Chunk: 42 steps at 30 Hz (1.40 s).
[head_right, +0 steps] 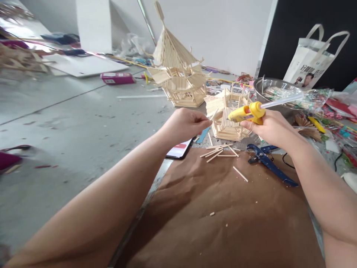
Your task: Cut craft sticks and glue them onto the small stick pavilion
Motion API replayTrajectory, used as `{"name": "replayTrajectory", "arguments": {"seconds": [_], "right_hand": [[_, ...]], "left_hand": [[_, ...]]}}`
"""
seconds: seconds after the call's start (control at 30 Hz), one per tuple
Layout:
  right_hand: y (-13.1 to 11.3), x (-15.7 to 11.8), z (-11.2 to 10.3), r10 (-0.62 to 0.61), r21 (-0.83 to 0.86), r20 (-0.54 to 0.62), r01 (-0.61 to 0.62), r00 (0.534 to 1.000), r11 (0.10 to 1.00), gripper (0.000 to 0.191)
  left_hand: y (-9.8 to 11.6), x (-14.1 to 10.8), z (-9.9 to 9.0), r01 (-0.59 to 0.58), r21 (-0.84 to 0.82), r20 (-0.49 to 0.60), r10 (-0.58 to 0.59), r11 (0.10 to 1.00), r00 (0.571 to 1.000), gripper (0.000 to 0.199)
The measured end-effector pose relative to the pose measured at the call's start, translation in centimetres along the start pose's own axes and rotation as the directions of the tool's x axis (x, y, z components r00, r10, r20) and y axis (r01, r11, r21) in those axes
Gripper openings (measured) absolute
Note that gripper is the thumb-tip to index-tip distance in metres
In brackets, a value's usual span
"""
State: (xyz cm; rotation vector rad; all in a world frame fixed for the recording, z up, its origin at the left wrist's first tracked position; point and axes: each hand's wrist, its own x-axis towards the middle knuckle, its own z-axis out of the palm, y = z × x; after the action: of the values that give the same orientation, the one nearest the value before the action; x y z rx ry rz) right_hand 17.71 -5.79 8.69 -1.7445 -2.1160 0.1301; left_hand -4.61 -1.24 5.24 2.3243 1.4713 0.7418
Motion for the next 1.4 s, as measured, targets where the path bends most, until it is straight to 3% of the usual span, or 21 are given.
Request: {"name": "replayTrajectory", "arguments": {"seconds": [0.2,0.53,1.4], "right_hand": [[-0.9,1.2,0.2,-0.006,-0.023,0.033,0.007,0.999,1.000,0.045],[-1.1,1.6,0.4,-0.030,-0.047,0.063,0.033,0.998,0.998,0.041],[-2.4,1.9,0.4,-0.098,-0.138,0.066,0.107,0.993,0.985,0.039]], "left_hand": [[0.2,-0.1,0.0,-0.009,0.024,-0.065,0.011,1.000,0.998,0.026],[0.2,-0.1,0.0,0.003,0.029,-0.027,-0.002,1.000,1.000,0.024],[0.6,-0.2,-0.3,0.056,-0.031,-0.060,-0.058,0.998,0.996,0.023]]}}
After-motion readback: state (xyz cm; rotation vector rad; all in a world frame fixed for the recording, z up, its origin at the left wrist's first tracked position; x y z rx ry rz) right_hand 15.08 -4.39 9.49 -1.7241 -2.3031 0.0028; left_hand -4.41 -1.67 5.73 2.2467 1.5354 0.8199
